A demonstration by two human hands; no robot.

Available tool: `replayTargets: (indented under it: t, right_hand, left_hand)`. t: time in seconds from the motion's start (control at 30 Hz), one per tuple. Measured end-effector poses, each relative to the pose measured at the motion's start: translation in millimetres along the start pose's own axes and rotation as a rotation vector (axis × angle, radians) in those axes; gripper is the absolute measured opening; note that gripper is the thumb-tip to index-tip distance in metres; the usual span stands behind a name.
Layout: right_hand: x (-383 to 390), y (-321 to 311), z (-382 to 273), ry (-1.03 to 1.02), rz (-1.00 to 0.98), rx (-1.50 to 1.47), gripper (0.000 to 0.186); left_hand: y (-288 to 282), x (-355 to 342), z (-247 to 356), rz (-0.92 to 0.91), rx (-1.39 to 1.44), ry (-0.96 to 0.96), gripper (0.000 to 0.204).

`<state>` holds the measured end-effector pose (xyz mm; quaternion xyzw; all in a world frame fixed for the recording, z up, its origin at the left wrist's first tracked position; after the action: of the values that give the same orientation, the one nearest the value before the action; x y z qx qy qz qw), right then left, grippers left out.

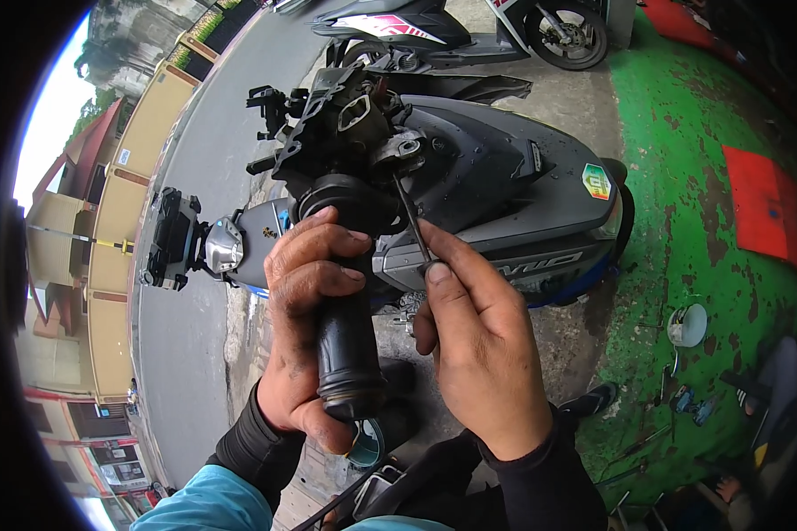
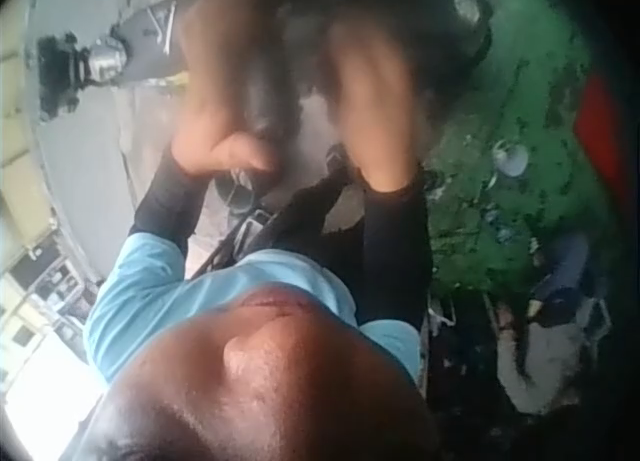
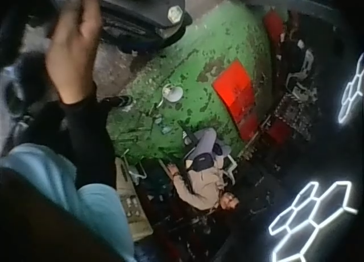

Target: Repairing and maintaining the handlebar throttle assembly of a motorcycle.

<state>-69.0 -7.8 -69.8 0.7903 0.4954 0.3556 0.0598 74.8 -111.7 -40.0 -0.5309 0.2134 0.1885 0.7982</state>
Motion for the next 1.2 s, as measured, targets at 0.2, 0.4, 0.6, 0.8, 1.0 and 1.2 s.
replayTargets:
  t: [0.2, 0.4, 0.6, 0.8, 1.0, 1.2]
  right_hand:
    - [-1.3, 0.5, -0.9, -0.007, -0.012, 0.036, 0.041]
    - [-1.8, 1.3, -1.6, 0.004, -0.018, -0.004, 0.041]
    - [2.0, -6.1, -11.0, 0.139, -0.065, -0.007, 0.039]
    - [-2.0, 0.4, -3.1, 0.017, -0.017, 0.032, 0.042]
    - [-1.7, -0.6, -4.6, -0.035, 0.006, 0.084, 0.041]
    - [-0.5, -2.4, -9.8, -0.003, 0.008, 0.159, 0.041]
  left_hand:
    - [0.7, 0.2, 1.1, 0.014, 0.014, -0.016, 0.107]
    - [-1.0, -0.9, 1.4, -0.002, 0.010, -0.018, 0.107]
    - [-4.5, -2.3, 1.0, -0.040, -0.003, -0.010, 0.107]
    - [-2.1, -2.2, 1.6, -0.017, -0.007, -0.020, 0.107]
    - [-2.7, -2.4, 1.6, -0.025, -0.009, -0.023, 0.107]
    - [-2.2, -3.0, 1.8, -0.007, 0.015, -0.033, 0.105]
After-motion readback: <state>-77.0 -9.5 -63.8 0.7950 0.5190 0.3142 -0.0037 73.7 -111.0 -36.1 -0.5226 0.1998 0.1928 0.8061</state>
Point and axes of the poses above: each hand's wrist, its own x-axis away from the middle knuckle, its own y-axis out of the palm, z = x × y, the point moved 1 cm from there along -x, towards the middle knuckle, and after that the axes turned 13 degrees about y, right-handed, at the moved point
